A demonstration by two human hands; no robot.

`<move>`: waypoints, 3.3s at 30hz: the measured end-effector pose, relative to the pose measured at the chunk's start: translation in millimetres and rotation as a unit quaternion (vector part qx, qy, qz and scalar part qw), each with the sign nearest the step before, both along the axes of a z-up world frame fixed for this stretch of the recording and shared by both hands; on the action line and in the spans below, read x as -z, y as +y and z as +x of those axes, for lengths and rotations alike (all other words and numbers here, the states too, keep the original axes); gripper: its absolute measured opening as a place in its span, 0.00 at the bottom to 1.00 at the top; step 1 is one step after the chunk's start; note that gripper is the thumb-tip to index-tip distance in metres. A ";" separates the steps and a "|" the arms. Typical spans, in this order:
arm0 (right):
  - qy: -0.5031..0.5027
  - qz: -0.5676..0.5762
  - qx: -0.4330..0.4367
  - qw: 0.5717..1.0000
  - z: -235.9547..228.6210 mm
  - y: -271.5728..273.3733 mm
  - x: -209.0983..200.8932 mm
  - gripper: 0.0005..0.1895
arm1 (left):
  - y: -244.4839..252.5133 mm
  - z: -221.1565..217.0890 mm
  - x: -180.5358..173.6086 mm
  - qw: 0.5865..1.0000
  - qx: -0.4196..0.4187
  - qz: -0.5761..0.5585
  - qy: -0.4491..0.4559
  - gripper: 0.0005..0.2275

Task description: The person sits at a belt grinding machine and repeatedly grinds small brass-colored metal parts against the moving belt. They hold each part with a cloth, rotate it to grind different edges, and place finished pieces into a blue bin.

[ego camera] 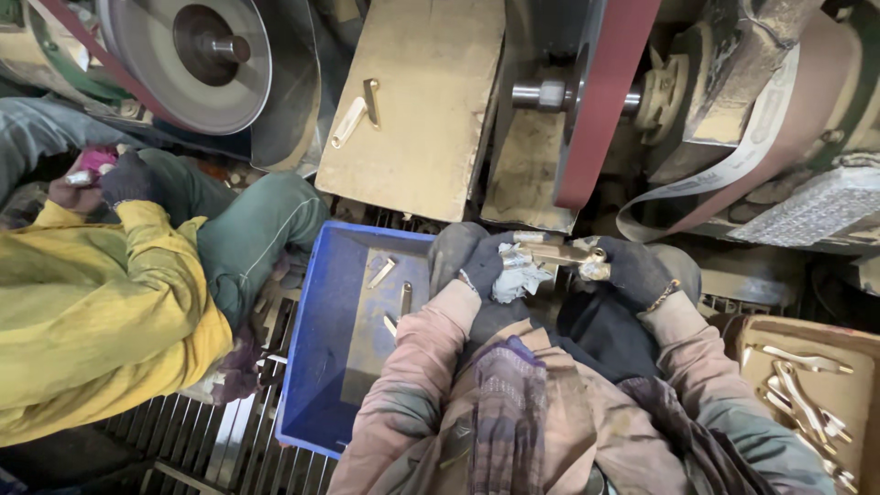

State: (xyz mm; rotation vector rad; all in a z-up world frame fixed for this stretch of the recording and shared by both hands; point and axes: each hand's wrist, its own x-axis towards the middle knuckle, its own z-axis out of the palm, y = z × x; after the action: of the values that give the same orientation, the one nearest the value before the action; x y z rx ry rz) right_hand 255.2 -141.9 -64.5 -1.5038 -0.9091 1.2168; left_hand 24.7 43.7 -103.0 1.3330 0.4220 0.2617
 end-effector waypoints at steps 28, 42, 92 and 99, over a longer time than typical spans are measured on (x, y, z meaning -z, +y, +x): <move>-0.202 -0.084 0.195 0.956 0.1 -14.1 -12.1 0.14 | 32.4 90.1 79.6 0.989 0.037 -0.131 0.050 0.09; -0.174 -0.081 0.218 0.957 5.1 10.8 14.4 0.13 | 25.8 108.9 120.7 0.977 -0.091 -0.186 0.058 0.10; -0.102 -0.051 0.223 0.968 11.6 30.6 24.6 0.08 | 31.3 108.4 167.8 0.973 -0.185 -0.112 0.082 0.14; -0.182 0.008 0.235 0.955 15.7 16.2 30.5 0.07 | 20.6 110.1 187.3 0.980 -0.174 -0.046 0.080 0.13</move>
State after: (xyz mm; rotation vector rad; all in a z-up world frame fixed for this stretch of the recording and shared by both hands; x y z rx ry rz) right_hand 270.9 -125.7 -95.0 -1.8363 -0.7275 0.5962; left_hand 134.9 64.4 -290.3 1.1886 0.7981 0.4214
